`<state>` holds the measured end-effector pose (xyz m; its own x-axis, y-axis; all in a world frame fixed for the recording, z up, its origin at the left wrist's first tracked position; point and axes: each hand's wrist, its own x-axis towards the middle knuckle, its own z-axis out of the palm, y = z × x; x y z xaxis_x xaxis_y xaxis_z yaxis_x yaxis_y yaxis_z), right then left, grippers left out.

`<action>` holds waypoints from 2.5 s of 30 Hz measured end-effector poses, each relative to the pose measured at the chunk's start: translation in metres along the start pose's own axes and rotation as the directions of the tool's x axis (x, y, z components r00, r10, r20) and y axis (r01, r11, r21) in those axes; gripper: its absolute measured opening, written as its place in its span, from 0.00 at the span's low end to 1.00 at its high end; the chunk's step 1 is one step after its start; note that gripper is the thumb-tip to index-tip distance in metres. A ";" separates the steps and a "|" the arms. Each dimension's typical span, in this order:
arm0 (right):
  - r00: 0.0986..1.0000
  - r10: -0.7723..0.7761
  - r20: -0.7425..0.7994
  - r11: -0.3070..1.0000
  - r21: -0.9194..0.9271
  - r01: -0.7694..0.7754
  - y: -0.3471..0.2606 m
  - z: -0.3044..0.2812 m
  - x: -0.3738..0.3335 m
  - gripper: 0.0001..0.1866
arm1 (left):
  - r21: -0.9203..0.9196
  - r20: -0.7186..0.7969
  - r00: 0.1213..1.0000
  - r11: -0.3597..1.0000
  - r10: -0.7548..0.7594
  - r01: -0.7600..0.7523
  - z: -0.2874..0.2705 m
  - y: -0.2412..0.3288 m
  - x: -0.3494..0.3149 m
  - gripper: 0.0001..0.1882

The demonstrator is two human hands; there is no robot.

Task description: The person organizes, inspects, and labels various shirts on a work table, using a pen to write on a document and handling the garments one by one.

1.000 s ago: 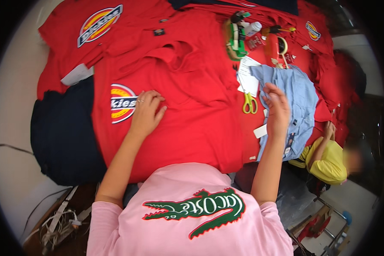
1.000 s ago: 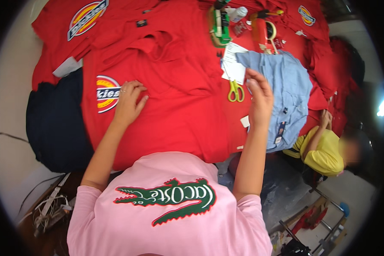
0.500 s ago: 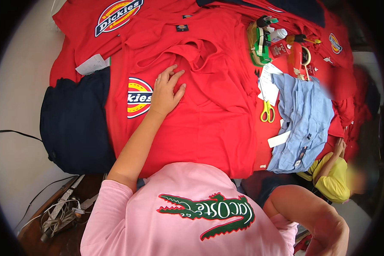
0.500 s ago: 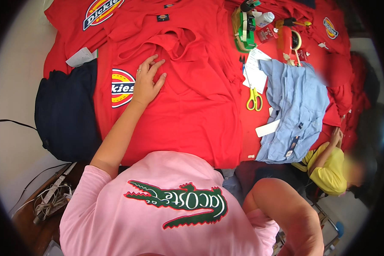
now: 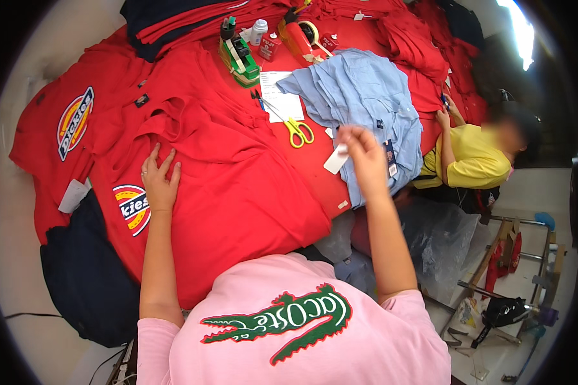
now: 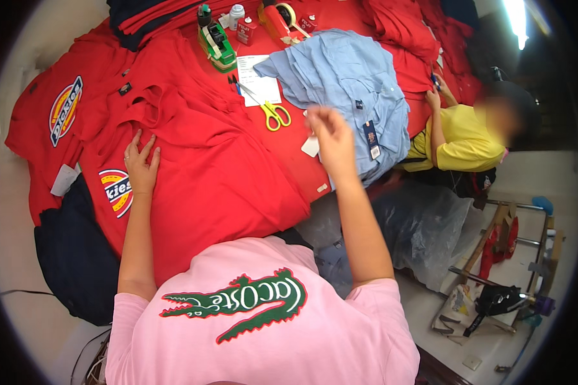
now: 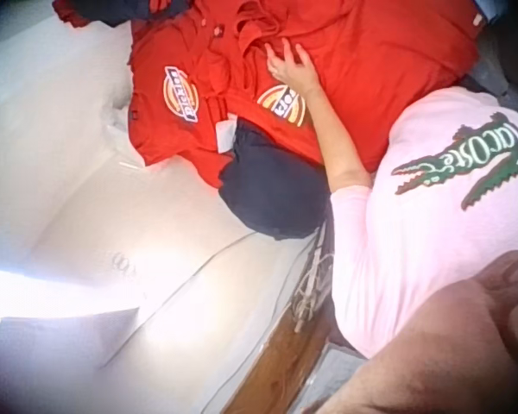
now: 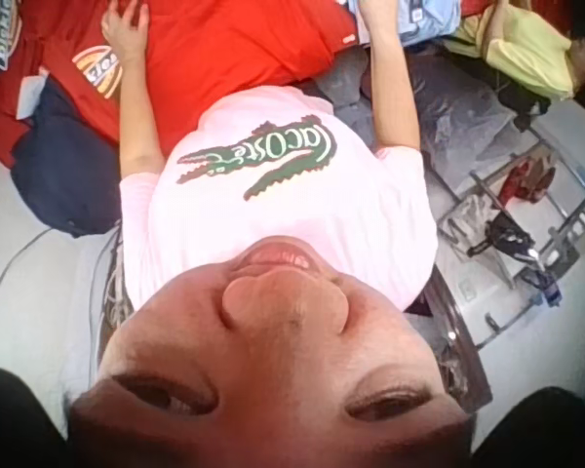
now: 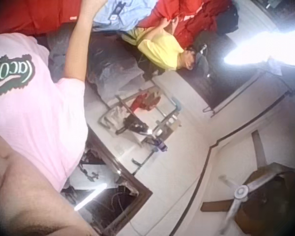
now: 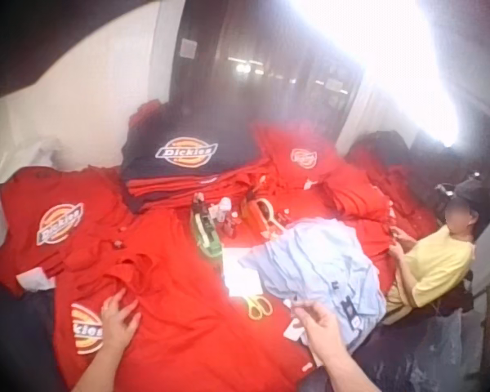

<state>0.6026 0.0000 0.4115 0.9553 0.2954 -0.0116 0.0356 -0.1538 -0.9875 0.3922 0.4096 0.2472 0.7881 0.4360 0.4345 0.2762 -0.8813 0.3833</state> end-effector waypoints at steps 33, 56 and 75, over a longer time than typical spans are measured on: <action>0.916 -0.323 0.236 0.885 -0.267 0.381 0.129 0.160 0.328 0.30 | -0.814 0.324 0.416 -0.026 -0.850 0.580 0.001 0.055 0.074 0.24; 0.787 0.123 0.604 0.960 0.128 -0.249 0.067 0.078 -0.020 0.19 | -0.567 0.417 0.454 0.164 -0.788 0.807 -0.146 0.110 -0.158 0.12; 0.348 0.141 0.927 0.923 -0.250 0.292 0.054 0.164 -0.055 0.18 | -0.695 0.427 0.862 -0.709 -0.271 0.121 -0.148 0.061 -0.102 0.36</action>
<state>0.5035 0.1300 0.3332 0.0653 0.9550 -0.2893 0.3853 -0.2916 -0.8755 0.2470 0.3383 0.3465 0.8399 0.5372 -0.0775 -0.4823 0.8042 0.3474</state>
